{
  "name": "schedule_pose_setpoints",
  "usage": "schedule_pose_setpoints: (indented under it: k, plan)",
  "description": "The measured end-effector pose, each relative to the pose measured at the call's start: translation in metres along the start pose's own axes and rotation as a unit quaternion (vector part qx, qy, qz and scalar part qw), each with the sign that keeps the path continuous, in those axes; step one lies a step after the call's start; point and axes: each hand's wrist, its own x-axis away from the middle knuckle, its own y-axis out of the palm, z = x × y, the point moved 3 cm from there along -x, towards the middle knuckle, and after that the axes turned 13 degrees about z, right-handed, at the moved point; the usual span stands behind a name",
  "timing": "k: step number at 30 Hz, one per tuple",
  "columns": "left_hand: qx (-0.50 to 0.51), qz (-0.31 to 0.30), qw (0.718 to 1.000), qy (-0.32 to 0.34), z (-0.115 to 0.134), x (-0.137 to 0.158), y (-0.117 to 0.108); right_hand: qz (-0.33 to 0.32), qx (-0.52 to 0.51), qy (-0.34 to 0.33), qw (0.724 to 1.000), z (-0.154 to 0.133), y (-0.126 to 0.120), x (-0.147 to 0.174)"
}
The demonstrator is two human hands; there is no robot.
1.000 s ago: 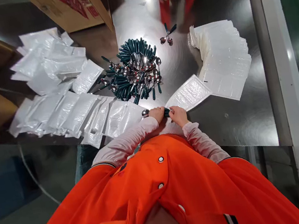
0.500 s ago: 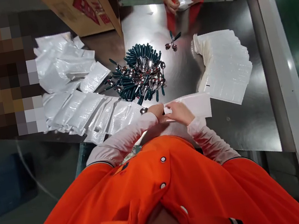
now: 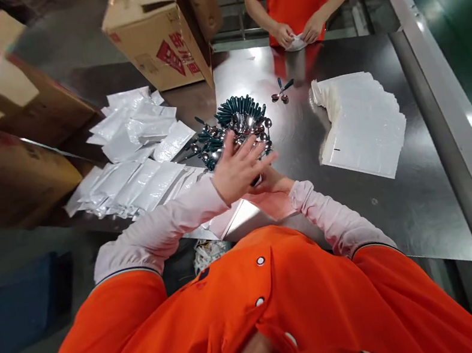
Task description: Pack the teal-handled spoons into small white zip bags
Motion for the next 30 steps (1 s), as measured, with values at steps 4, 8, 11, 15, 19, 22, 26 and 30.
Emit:
schedule_pose_setpoints:
  k: [4,8,11,15,19,22,26,30]
  plan:
    - [0.116,-0.002,0.990,-0.074,-0.041,0.000,-0.023,0.000,-0.012,-0.012,1.000,-0.010,0.014,0.022]
    - [0.305,-0.112,0.946,0.005,-0.044,0.022,0.004,0.047,-0.049,0.020,0.997,-0.001,0.024,0.053]
    - [0.369,-0.129,0.920,0.006,-0.033,0.044,0.034,0.042,-0.048,0.070,0.996,0.017,0.025,0.073]
    - [0.273,-0.162,0.938,-0.138,-0.026,0.068,0.074,0.005,-0.021,0.080,0.997,0.040,0.008,0.081]
    - [0.360,-0.216,0.895,-0.153,-0.011,0.082,0.097,-0.042,0.045,0.052,0.997,0.052,-0.022,0.081]
    - [0.433,-0.240,0.841,-0.220,-0.006,0.085,0.103,-0.072,0.060,0.076,0.993,0.059,-0.040,0.090]
    - [0.394,-0.330,0.801,-0.307,-0.002,0.084,0.103,-0.034,0.012,0.155,0.987,0.068,-0.050,0.107]
    - [0.152,-0.236,0.921,-0.270,-0.005,0.075,0.095,0.038,0.019,0.170,0.984,0.077,-0.051,0.114]
